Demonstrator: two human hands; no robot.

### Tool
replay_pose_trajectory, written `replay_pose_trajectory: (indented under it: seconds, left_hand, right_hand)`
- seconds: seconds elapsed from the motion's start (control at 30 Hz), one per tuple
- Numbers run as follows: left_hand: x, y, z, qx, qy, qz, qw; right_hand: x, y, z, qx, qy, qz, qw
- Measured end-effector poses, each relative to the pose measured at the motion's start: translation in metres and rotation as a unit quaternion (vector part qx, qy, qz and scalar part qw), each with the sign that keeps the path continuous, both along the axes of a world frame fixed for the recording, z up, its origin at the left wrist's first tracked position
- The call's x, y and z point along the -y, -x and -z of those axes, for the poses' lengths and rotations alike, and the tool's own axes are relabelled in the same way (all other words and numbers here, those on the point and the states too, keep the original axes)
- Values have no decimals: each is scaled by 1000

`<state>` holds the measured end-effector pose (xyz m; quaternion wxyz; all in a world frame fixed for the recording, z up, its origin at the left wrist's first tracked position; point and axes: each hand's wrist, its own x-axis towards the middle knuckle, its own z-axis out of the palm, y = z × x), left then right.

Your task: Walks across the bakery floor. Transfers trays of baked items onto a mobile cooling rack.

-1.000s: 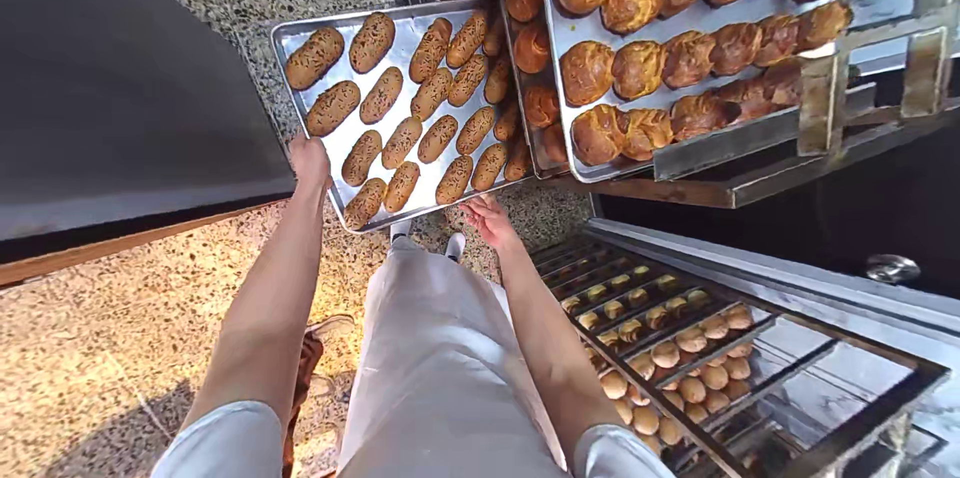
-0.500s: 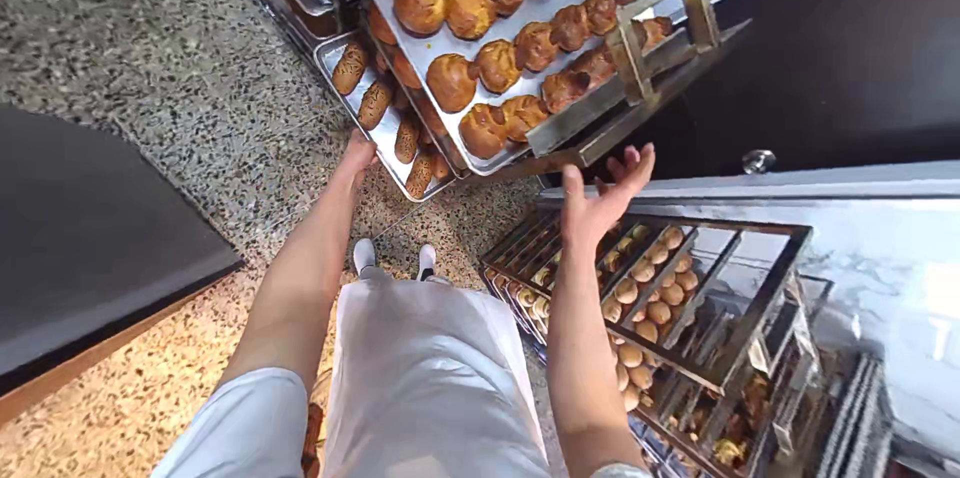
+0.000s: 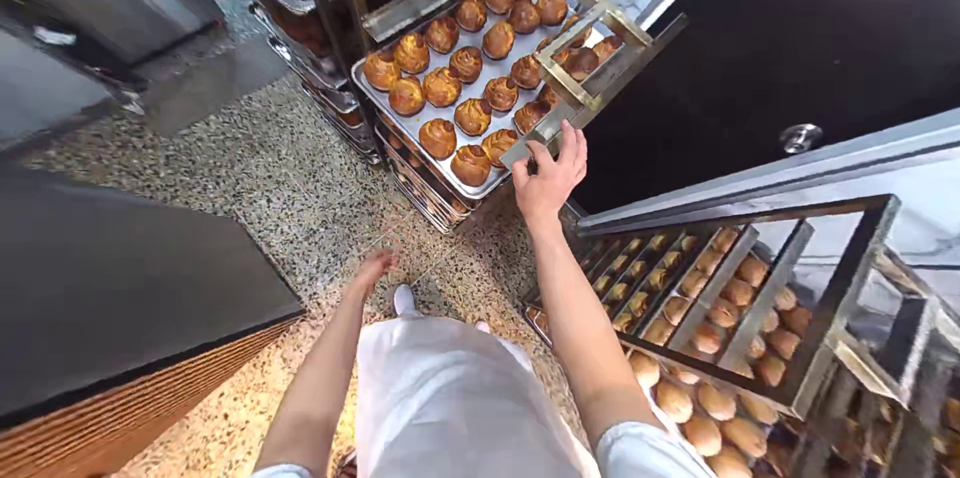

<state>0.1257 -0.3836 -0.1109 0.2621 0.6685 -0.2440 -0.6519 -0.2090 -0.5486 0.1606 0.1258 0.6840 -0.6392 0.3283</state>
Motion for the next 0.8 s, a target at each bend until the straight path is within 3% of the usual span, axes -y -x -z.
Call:
replay_pose_trajectory:
  seconds: [0.13, 0.3, 0.5, 0.63, 0.8]
  left_hand:
    - [-139, 20, 8, 30, -39, -130, 990]
    - [-290, 93, 11, 60, -94, -247, 963]
    - [-409, 191, 14, 59, -126, -311, 940]
    - [-468, 241, 20, 57, -139, -284, 947]
    - [-531, 290, -6, 58, -189, -260, 945]
  right_hand:
    - [-5, 37, -3, 3, -46, -17, 999]
    - [-16, 84, -17, -9, -101, -62, 993]
    - [-20, 105, -20, -24, -100, -76, 992]
    - [-22, 103, -23, -24, -96, -64, 993]
    - [-77, 120, -5, 4, -60, -77, 995]
